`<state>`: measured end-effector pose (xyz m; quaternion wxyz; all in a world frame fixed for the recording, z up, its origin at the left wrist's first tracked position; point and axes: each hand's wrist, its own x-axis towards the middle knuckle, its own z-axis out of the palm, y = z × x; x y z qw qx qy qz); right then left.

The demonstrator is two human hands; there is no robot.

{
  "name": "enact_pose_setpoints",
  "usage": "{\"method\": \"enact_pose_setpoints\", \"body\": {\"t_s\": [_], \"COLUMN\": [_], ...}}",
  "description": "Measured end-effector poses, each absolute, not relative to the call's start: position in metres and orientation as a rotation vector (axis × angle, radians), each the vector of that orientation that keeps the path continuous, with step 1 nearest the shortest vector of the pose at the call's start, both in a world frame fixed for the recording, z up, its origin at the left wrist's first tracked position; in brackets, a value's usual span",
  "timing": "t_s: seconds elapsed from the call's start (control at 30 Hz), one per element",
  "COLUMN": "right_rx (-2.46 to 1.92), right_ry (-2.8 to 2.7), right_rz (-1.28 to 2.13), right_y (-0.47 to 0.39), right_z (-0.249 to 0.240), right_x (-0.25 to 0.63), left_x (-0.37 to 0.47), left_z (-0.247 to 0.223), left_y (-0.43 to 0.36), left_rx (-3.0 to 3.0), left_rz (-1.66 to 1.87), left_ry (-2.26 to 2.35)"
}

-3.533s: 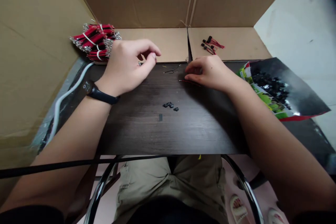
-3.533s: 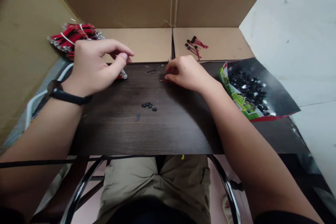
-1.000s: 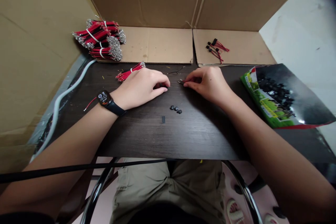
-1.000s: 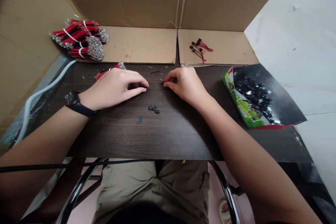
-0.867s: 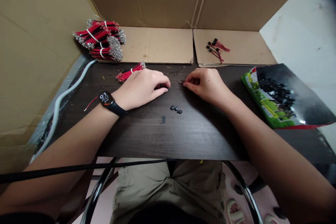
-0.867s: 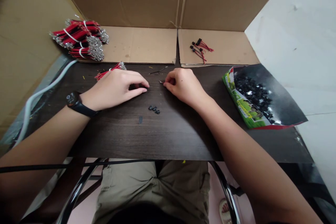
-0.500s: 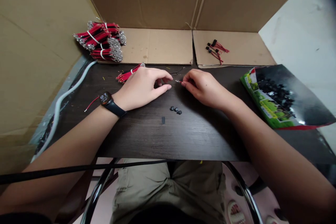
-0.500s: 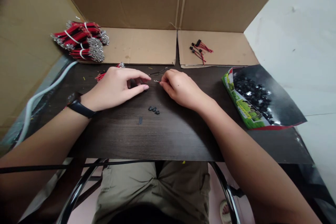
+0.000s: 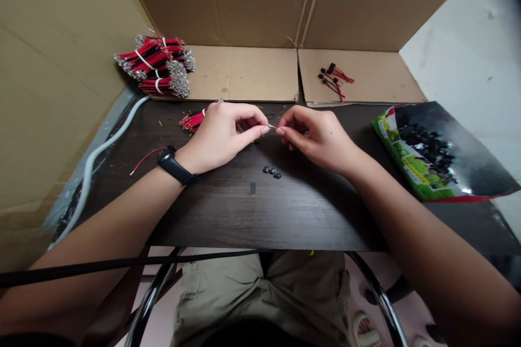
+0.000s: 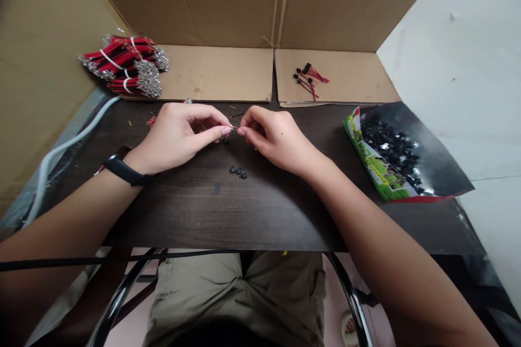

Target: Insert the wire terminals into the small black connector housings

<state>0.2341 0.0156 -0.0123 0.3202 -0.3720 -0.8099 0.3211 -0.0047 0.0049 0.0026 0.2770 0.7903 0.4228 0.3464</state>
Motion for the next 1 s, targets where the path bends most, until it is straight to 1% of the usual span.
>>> {"method": "enact_pose_setpoints", "body": {"t_s": [0.33, 0.5, 1.0], "right_rx": [-0.992, -1.033, -0.976], "right_ry": [-2.009, -2.002, -2.023], "right_rz": [1.066, 1.059, 1.025], "right_y": [0.0129, 0.0131, 0.0143], "right_z": [-0.0059, -0.005, -0.0062], "right_x": [0.2319, 0.231, 0.2327], "left_x": [-0.0036, -0.0028, -0.0016], "left_z": [0.009, 0.0095, 0.0064], "left_y": [0.0004, -0.0007, -0.0003], "left_rx": [2.145, 2.128, 2.021], "left_rz": [0.947, 0.939, 0.945], "left_ry": [1.176, 1.164, 1.146]}}
